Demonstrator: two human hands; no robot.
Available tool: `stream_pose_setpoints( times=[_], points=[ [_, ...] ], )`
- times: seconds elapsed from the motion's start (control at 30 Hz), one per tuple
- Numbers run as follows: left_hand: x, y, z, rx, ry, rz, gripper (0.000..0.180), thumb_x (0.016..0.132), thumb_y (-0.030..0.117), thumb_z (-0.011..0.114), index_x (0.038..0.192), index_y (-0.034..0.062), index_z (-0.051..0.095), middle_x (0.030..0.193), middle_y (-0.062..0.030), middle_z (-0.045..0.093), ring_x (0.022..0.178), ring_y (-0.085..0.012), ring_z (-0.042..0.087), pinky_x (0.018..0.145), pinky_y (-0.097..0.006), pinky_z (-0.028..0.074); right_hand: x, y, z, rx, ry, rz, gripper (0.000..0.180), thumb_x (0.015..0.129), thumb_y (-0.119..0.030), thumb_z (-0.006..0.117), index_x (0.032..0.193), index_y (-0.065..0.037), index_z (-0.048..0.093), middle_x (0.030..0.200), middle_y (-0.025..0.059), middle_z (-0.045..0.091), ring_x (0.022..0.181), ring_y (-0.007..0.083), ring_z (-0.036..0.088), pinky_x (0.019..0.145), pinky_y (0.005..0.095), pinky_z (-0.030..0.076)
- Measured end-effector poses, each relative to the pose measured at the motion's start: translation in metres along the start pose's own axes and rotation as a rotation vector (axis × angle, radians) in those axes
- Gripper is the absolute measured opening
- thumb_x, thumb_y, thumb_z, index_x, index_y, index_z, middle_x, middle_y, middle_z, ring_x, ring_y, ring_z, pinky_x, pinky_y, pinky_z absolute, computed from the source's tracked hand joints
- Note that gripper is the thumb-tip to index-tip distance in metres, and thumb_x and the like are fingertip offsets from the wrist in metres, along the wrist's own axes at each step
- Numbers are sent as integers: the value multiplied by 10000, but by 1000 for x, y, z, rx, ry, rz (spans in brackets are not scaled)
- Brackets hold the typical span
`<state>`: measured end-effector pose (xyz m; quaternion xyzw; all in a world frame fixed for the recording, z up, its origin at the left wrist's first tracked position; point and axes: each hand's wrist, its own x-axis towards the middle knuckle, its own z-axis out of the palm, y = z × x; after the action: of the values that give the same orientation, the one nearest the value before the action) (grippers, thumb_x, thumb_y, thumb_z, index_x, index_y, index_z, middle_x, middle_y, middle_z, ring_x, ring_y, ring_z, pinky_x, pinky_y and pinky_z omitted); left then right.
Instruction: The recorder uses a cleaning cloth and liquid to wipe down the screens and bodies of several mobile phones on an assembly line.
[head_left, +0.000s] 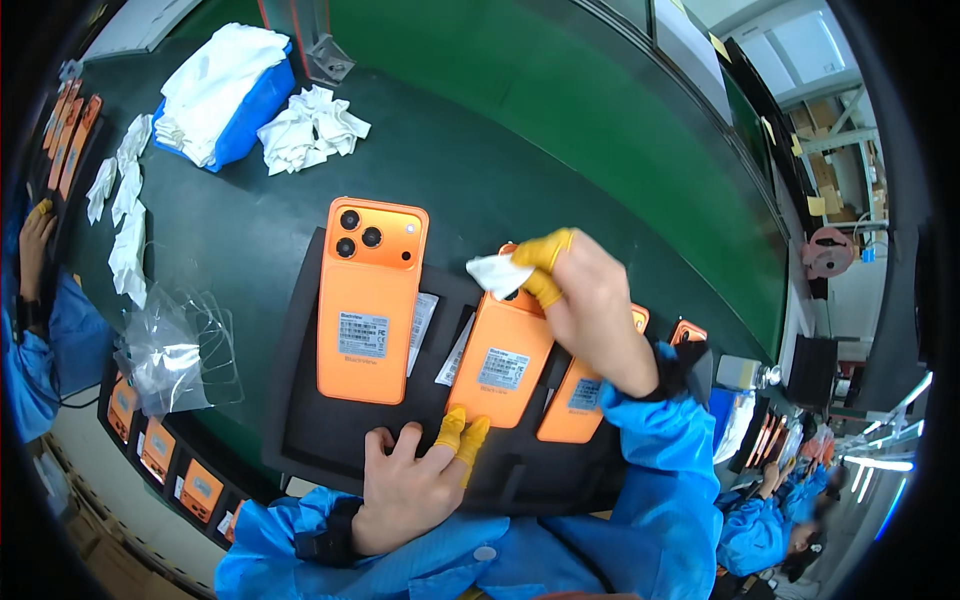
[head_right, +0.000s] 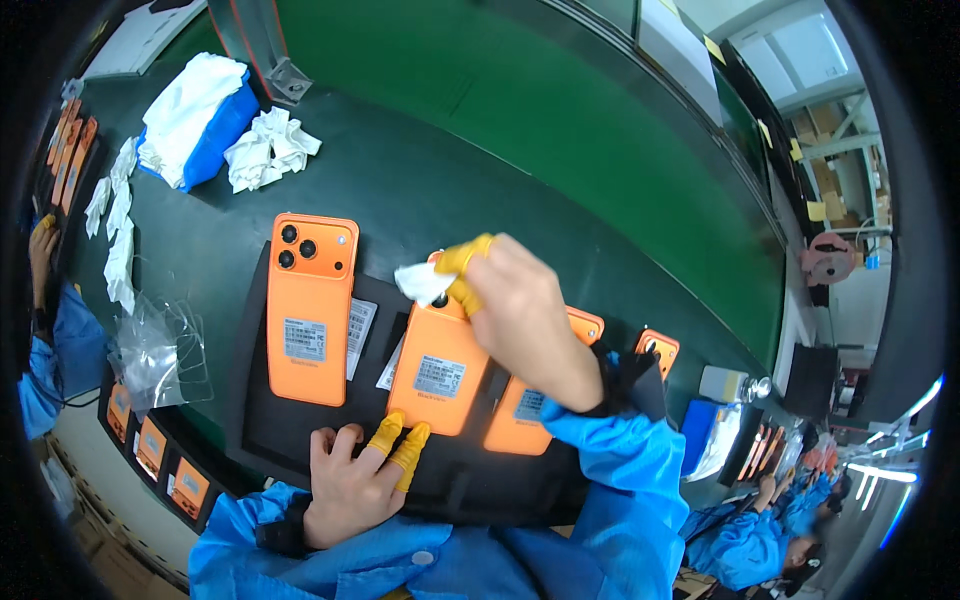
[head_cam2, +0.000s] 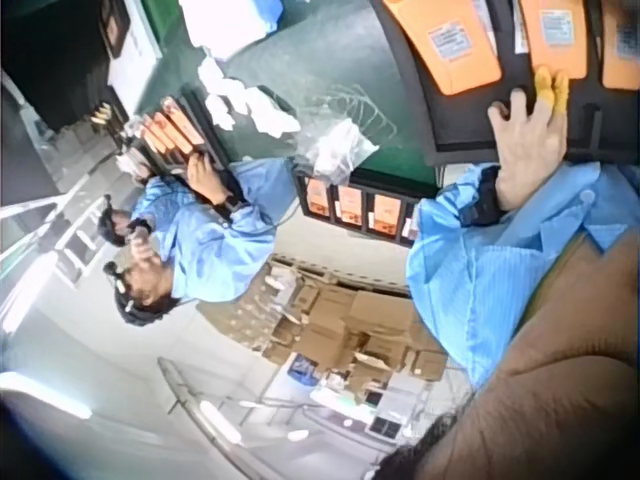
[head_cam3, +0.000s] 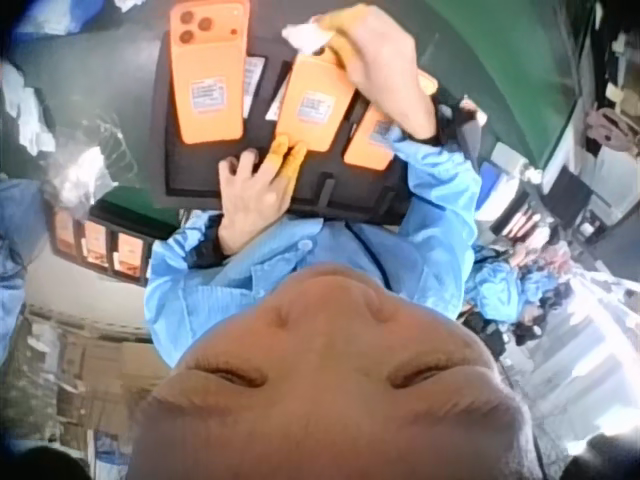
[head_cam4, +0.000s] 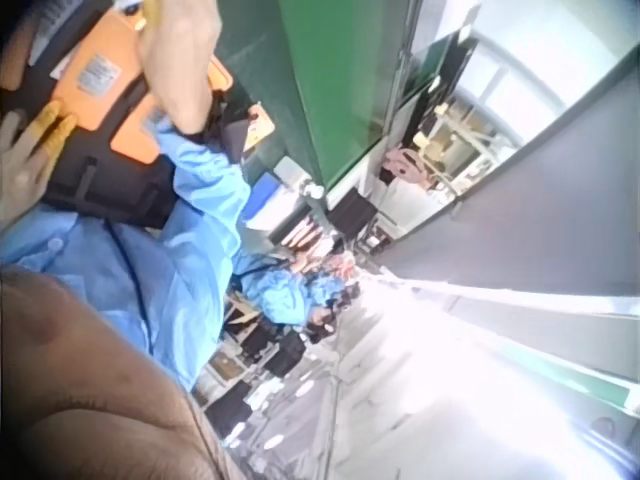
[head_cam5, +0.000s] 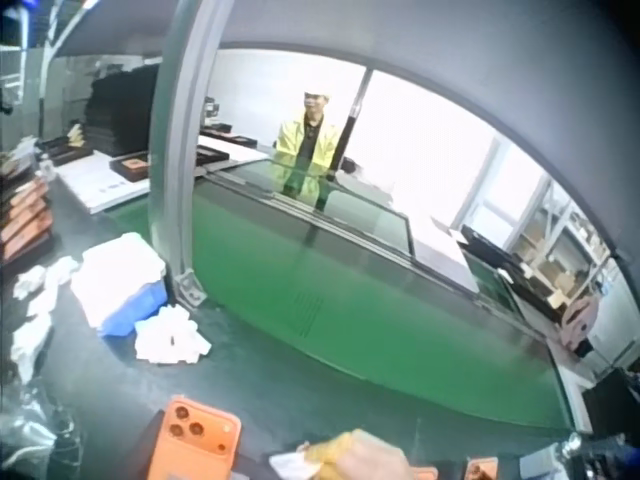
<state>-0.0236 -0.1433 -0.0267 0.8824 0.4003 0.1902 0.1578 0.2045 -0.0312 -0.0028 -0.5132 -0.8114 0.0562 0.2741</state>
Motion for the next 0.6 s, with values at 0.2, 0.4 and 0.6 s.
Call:
stream_pose_setpoints(
  times=[0.2,0.4,0.6],
  points=[
    [-4,-3,-3,-5,-25,25,382,720,168,680,1100,150,709,1083,-27,580,807,-238,490,634,-389,369,12,-13,2,-183,-55,-16,223,685,57,631,897,-9,621,787,132,555,721,287,579,593,370,496],
    [0,0,-2,-29,-12,-5,346,715,169,690,1059,144,724,1099,-26,579,797,-241,492,631,-394,374,3,-1,-7,5,-52,-45,257,658,63,659,903,-5,627,770,103,557,730,267,574,599,352,497],
    [-3,-2,-5,-16,-45,-14,324,685,157,709,1007,150,744,1122,-47,628,858,-275,496,730,-406,384,9,-10,4,-142,-24,35,234,707,46,675,927,-21,634,804,113,582,705,298,579,603,353,480]
  ],
)
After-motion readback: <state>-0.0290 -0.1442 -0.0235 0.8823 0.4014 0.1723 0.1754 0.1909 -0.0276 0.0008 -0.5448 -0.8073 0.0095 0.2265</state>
